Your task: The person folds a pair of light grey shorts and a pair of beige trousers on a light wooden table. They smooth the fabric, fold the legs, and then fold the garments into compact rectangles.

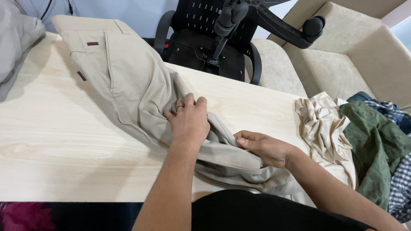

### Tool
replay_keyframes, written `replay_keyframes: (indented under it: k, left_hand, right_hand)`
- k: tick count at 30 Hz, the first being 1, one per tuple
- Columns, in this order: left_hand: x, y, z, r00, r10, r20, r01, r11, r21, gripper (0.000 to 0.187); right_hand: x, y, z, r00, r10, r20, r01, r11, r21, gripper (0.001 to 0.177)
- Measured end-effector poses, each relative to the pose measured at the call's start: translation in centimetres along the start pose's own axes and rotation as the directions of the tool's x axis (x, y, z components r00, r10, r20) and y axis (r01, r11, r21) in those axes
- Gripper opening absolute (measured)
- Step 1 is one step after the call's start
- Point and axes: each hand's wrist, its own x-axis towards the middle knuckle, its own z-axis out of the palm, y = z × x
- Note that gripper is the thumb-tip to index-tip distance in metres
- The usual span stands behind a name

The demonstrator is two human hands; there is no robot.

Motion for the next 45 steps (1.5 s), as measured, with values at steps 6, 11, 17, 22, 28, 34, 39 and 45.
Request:
replay_keyframes:
  k: [6,11,17,22,28,34,39,45]
  left_hand:
    - [1.1,0.7,0.8,0.961,-0.069,-0.268,-0.004,0.965,-0.263,0.021]
    - [1.9,0.2,0.8,0.882,-0.200,-0.427,-0.041,0.870,-0.492,0.024]
    - [2.3,-1.2,-0.2,0.851,-0.193,-0.489,-0.039,0.904,-0.425,0.024]
    - [2.5,-1.3,-0.5,0.949,-0.190,-0.251,0.097,0.935,-0.341,0.039]
    - [1.9,-2.0,-2.4,0.955,-0.280,0.102,0.296,0.932,-0.208,0.103]
    - [0.9,-1.9,-2.3,0.932,-0.304,0.195,0.327,0.940,-0.098,0.091]
    - [0.0,-2.6,-2.0,0.922,-0.314,0.225,0.324,0.946,-0.009,0.038]
    - [-0.9,-4.6,-2.3,0.948,-0.282,0.149,0.286,0.958,-0.005,0.037]
  right_hand:
    - [1.4,-0.2,-1.9,0.988,0.144,-0.057,-0.154,0.875,-0.458,0.084]
    - [2.0,-1.2,-5.6,0.987,0.133,-0.088,-0.159,0.822,-0.547,0.072]
    - [0.0,-4.4,-9.8,0.813,-0.229,-0.536,-0.139,0.817,-0.560,0.036]
    - [-4.6,-7.6,-14.8,0.789,-0.348,-0.507,-0.093,0.747,-0.658,0.046]
    - [-6.0,-7.3,-17.1,0.557,-0.458,-0.693,-0.190,0.742,-0.643,0.045]
    - [-6.1,-4.3,-20.7,0.534,-0.494,-0.686,0.212,0.864,-0.456,0.026]
    - [-5.8,-3.6,-21.3,0.620,-0.470,-0.628,0.590,0.807,-0.021,0.028]
    - [-5.1,-4.8,-18.5,0.524,-0.352,-0.775,0.788,0.545,0.286,0.033]
